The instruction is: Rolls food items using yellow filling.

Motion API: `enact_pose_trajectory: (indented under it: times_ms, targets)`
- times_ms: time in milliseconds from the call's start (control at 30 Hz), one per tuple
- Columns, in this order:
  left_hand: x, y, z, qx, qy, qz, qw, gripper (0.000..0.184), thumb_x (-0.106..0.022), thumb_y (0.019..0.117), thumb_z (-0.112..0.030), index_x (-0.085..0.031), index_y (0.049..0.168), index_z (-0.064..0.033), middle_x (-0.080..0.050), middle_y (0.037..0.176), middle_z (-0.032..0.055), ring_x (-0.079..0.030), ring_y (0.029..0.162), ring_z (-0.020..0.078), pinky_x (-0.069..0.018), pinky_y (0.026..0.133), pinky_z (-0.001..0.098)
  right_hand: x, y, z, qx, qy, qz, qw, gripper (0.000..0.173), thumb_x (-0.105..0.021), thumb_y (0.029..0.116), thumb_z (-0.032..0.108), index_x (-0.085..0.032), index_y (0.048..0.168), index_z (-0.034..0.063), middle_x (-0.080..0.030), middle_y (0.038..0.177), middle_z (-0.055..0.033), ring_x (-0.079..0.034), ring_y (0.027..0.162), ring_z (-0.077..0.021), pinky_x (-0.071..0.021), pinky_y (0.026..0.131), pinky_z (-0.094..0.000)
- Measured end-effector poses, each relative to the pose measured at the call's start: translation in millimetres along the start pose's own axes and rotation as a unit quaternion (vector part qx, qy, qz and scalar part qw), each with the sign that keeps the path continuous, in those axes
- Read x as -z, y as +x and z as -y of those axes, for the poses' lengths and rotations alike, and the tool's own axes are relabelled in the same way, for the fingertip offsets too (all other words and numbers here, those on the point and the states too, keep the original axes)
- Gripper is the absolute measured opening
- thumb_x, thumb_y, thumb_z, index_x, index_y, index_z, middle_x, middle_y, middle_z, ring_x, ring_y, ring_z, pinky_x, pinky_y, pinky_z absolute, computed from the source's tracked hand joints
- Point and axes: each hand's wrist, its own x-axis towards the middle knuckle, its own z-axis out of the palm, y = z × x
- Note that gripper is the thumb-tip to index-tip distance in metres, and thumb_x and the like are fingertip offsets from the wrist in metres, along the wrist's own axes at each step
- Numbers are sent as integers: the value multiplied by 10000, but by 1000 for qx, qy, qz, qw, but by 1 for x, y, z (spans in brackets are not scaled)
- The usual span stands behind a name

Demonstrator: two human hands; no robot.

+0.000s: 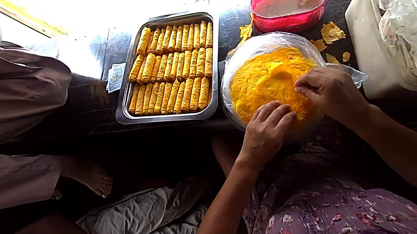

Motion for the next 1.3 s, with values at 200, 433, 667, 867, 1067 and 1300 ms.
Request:
enact_pose_trajectory:
  times_ms: [200, 433, 667, 867, 1067, 1300]
  targets:
    - [12, 10, 0, 15, -31, 39, 999, 485, -495, 1051, -462, -763, 1112, -63, -736, 1189, 133, -668, 1192, 290, -509, 1046, 431, 6, 26, -4, -56, -17, -2, 998, 144, -601, 976, -12, -728, 1033, -48, -695, 961, -247, -698, 871, -405, -564, 773, -520]
    - [2, 60, 25, 105, 45, 136, 984, 358, -595, 1032, -252, -692, 1263, 4, -632, 1375, 197, -571, 1327, 372, -461, 1092, 502, 2, 76, -26, -255, 221, -3, 942, 283, -586, 969, -10, -620, 1250, -15, -678, 1060, -132, -670, 786, -141, -576, 727, -312]
    - [-1, 69, 38, 91, 54, 194, 975, 381, -625, 1018, -290, -684, 1280, -21, -641, 1364, 177, -571, 1323, 361, -451, 1095, 509, 34, 105, -24, -191, 263, -141, 935, 291, -569, 965, 24, -598, 1252, -13, -647, 1030, -56, -620, 787, -47, -541, 724, -227]
    - [28, 73, 54, 151, -63, 91, 982, 290, -514, 1011, 2, -674, 1252, 26, -657, 1336, 196, -620, 1263, 352, -480, 1078, 473, 53, 77, 23, -100, 38, 92, 990, 298, -558, 958, -35, -643, 1244, -38, -687, 1043, -234, -677, 902, -384, -538, 809, -581]
    - [54, 37, 36, 206, -62, -23, 976, 289, -467, 1024, 8, -622, 1264, 52, -636, 1346, 191, -606, 1272, 294, -486, 1072, 392, -7, 58, 33, -66, 185, 246, 949, 350, -691, 988, 172, -621, 1282, -3, -712, 976, -154, -697, 771, -267, -583, 754, -469]
    - [39, 11, 18, 110, -16, -26, 993, 168, -620, 963, -21, -767, 1044, -27, -729, 1130, 152, -679, 1121, 304, -538, 990, 437, 56, 42, 23, -58, 235, 82, 967, 250, -520, 1059, 135, -633, 1268, 57, -699, 1115, -56, -657, 700, -39, -577, 624, -219]
